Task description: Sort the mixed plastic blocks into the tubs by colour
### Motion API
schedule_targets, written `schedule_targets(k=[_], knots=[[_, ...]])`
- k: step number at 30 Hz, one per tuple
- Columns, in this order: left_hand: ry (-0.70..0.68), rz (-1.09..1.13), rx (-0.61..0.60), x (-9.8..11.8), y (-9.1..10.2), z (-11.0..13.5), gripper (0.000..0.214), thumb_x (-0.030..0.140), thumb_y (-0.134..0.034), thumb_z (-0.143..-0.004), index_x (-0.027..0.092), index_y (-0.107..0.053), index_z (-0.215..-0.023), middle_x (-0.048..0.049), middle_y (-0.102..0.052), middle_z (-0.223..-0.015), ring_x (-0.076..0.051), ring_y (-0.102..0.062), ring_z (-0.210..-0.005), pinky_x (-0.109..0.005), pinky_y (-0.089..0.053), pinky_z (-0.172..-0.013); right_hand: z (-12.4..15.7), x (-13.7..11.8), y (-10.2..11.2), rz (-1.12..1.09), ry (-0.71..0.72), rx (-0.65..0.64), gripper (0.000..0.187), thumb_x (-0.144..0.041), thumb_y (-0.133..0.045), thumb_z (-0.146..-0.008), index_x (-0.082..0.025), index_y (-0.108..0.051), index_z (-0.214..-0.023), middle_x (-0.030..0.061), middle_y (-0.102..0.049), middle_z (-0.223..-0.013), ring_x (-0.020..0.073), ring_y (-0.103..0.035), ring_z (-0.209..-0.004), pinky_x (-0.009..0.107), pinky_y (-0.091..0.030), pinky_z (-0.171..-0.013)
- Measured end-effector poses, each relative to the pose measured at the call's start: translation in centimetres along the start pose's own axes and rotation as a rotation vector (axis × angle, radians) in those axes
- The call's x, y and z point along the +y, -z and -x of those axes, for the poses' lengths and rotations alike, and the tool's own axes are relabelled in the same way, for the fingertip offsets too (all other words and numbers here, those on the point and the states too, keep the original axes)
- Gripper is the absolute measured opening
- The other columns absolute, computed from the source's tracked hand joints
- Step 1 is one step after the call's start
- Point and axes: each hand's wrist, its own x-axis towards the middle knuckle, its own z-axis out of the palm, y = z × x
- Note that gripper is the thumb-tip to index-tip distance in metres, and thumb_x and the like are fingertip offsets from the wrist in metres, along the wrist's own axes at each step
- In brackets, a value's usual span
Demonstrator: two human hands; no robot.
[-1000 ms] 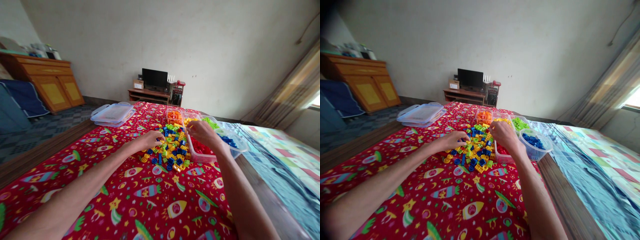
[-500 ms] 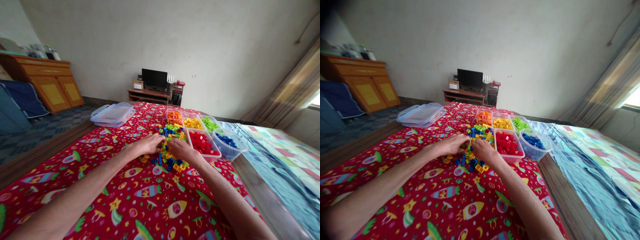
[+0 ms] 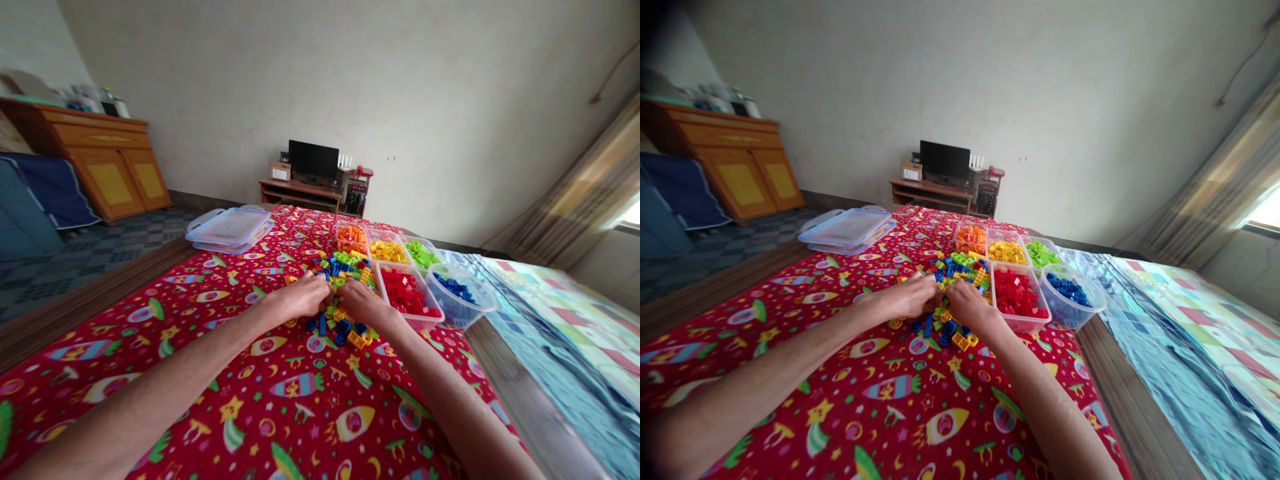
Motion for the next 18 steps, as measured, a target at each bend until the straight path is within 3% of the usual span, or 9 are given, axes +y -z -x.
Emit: schedule_targets(k=[5, 11, 15, 18], knots=[[-0.006, -0.036, -0.023, 0.0, 0.7, -0.1, 0.014, 0.014, -0.051, -0.082, 0.016, -0.064, -0.077, -0.0076, -0.064, -0.083, -0.022, -0.056, -0.085, -0.034, -0.041, -0.08, -0.3, 0.8, -0.8, -0.008, 0.028, 0.041, 0.027, -0.003, -0.041, -0.084, -0.01, -0.063, -0.099, 0.0119, -0.064, -0.097, 0.0165, -0.056, -0.085, 0.025, -0.043, -0.075], [0.013, 0.084, 0.34, -1.5, 0.5, -0.9, 0.014, 0.017, -0.053, -0.085, 0.016, -0.063, -0.094, -0.0074, -0.064, -0.093, -0.02, -0.06, -0.09, -0.029, -0.046, -0.08, -1.3, 1.9, -1.8, -0.139, 0.01, 0.196, 0.021, -0.008, -0.046, -0.085, -0.008, -0.067, -0.089, 0.0115, -0.067, -0.085, 0.0162, -0.057, -0.078, 0.025, -0.039, -0.07], [0.01, 0.21, 0.45, -1.7, 0.3, -1.3, 0.01, 0.02, -0.056, -0.085, 0.017, -0.064, -0.09, -0.005, -0.065, -0.088, -0.018, -0.062, -0.083, -0.028, -0.048, -0.074, -1.8, 1.8, -1.3, -0.525, -0.097, 0.336, 0.02, -0.01, -0.05, -0.081, -0.013, -0.07, -0.084, 0.006, -0.065, -0.073, 0.0143, -0.056, -0.068, 0.024, -0.038, -0.064], [0.063, 0.344, 0.493, -1.0, 0.8, -1.3, 0.008, 0.022, -0.059, -0.082, 0.017, -0.064, -0.087, -0.0028, -0.066, -0.083, -0.017, -0.063, -0.076, -0.027, -0.048, -0.07, -2.3, 1.3, -1.2, -1.014, -0.25, 0.305, 0.019, -0.013, -0.049, -0.08, -0.015, -0.068, -0.077, -0.0007, -0.055, -0.057, 0.0109, -0.05, -0.052, 0.023, -0.039, -0.057]])
